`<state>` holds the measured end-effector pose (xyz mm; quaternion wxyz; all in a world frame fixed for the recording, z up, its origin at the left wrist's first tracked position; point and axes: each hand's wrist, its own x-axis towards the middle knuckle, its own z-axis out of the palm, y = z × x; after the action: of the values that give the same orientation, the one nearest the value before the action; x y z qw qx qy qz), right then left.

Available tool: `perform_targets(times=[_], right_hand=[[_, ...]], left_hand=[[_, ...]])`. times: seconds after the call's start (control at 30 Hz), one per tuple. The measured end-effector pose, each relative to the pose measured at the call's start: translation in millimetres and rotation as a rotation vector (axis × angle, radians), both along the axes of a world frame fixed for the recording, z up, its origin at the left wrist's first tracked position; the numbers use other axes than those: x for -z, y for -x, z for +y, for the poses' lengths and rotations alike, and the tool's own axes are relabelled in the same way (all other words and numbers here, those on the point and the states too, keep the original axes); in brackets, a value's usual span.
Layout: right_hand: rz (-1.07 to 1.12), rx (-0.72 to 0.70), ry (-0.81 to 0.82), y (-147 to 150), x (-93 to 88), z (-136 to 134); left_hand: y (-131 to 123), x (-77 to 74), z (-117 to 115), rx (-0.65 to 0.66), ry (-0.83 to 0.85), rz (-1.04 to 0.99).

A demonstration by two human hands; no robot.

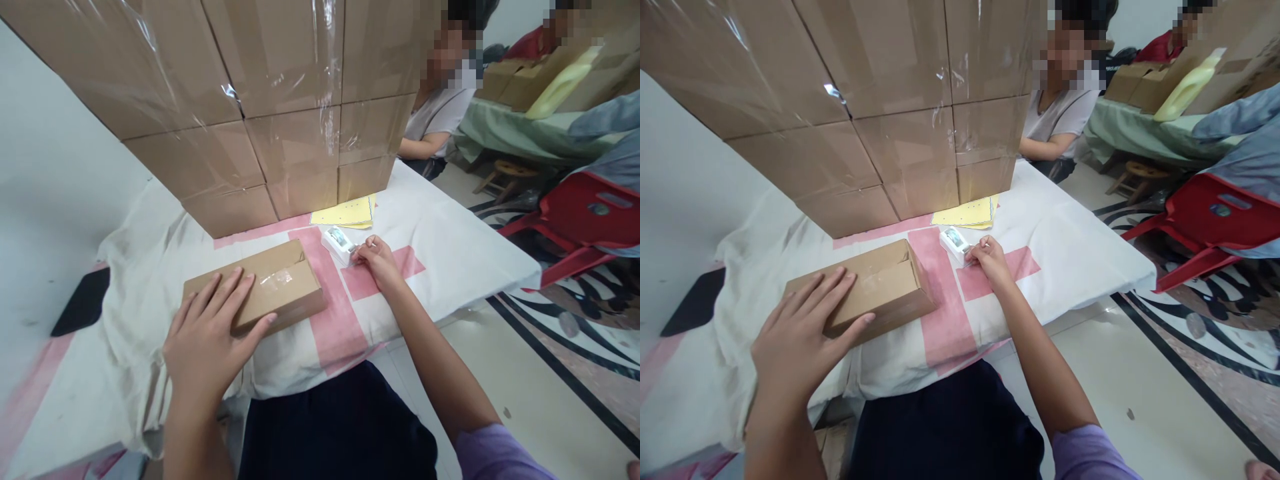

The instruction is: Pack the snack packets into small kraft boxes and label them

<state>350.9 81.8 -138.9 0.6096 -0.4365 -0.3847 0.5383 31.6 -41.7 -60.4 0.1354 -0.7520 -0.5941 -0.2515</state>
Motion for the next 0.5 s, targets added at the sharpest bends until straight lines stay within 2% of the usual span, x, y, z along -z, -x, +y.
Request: perform_targets(times=[0.23, 0.5], right_hand=[[-0.092, -0.01, 0.026, 0, 3.8, 1], [-0.126, -0.033, -0.05, -2, 12.8, 1]], left_hand=[[-3, -2.7, -1, -0.008, 0.014, -0.011], [-2, -1.8, -1, 0.002, 0.012, -0.037]])
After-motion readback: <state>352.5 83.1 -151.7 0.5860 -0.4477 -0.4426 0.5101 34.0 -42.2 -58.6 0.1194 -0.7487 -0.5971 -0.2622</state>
